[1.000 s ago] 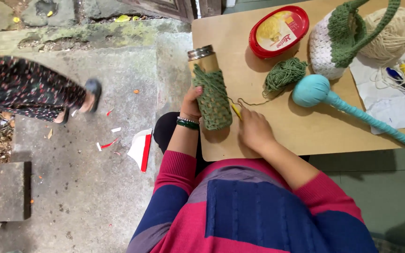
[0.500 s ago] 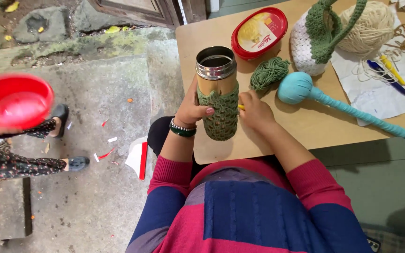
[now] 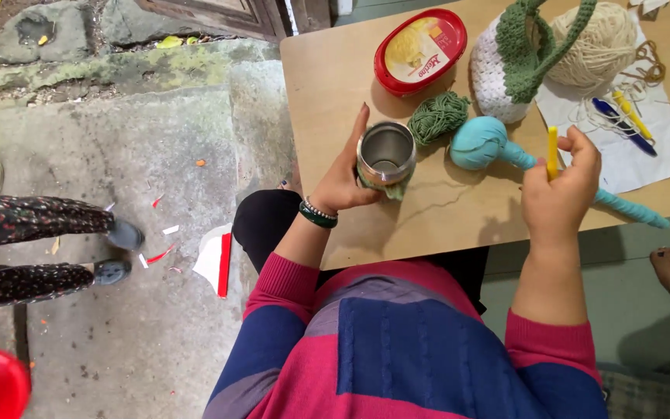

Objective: Fitting a crocheted sleeve onto a metal bottle and then continuing to crochet the green fabric using a hook.

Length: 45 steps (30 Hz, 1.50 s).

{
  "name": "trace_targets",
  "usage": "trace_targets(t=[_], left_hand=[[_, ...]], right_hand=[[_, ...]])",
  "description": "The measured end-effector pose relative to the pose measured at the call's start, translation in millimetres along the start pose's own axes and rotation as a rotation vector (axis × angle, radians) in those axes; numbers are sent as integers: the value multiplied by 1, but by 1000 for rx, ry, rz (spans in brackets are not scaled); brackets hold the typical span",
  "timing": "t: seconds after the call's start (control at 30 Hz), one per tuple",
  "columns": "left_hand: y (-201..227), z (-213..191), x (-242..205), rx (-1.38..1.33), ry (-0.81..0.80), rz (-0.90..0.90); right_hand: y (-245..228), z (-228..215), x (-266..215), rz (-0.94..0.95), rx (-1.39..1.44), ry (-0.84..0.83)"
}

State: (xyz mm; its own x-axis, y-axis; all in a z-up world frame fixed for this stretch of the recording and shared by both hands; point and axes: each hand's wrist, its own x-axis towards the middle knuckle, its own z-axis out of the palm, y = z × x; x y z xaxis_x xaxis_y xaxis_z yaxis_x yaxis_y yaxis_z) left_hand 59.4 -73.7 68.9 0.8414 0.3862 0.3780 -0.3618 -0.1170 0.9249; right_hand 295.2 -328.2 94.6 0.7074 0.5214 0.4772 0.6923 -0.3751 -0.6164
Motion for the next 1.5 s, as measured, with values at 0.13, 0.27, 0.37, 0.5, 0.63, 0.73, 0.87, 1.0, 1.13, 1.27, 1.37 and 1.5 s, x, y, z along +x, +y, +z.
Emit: trace_targets(t=[0.13, 0.27, 0.37, 0.5, 0.63, 0.73, 0.87, 1.0, 1.13, 1.27, 1.37, 1.5], left_hand=[[7, -5, -6, 181, -170, -37], [-4, -6, -17, 244, -58, 102], [12, 13, -31, 484, 160, 226], [0, 39, -55, 791, 459, 536], [5, 47, -46, 853, 510, 571], [21, 48, -37, 793, 484, 503], [45, 47, -27, 497, 400, 346], [36, 42, -17, 246, 378, 291], [37, 34, -6, 183, 352, 279], [32, 29, 2, 135, 340, 271], [29, 28, 4, 62, 349, 262], [26, 27, 4, 64, 355, 249]], right_hand=[[-35, -3, -18, -120, 153, -38], [-71, 24, -34, -332, 469, -185], [-70, 49, -48, -397, 549, -189], [-86, 52, -45, -436, 664, -241], [-113, 42, -34, -431, 681, -267], [-104, 49, -33, -399, 641, -264], [-97, 57, -28, -292, 651, -295], [-85, 80, -26, -244, 688, -288], [-100, 82, -13, -245, 891, -351], [-98, 94, -5, -242, 963, -400], [-105, 92, -1, -277, 927, -416], [-104, 89, -2, -289, 809, -393]])
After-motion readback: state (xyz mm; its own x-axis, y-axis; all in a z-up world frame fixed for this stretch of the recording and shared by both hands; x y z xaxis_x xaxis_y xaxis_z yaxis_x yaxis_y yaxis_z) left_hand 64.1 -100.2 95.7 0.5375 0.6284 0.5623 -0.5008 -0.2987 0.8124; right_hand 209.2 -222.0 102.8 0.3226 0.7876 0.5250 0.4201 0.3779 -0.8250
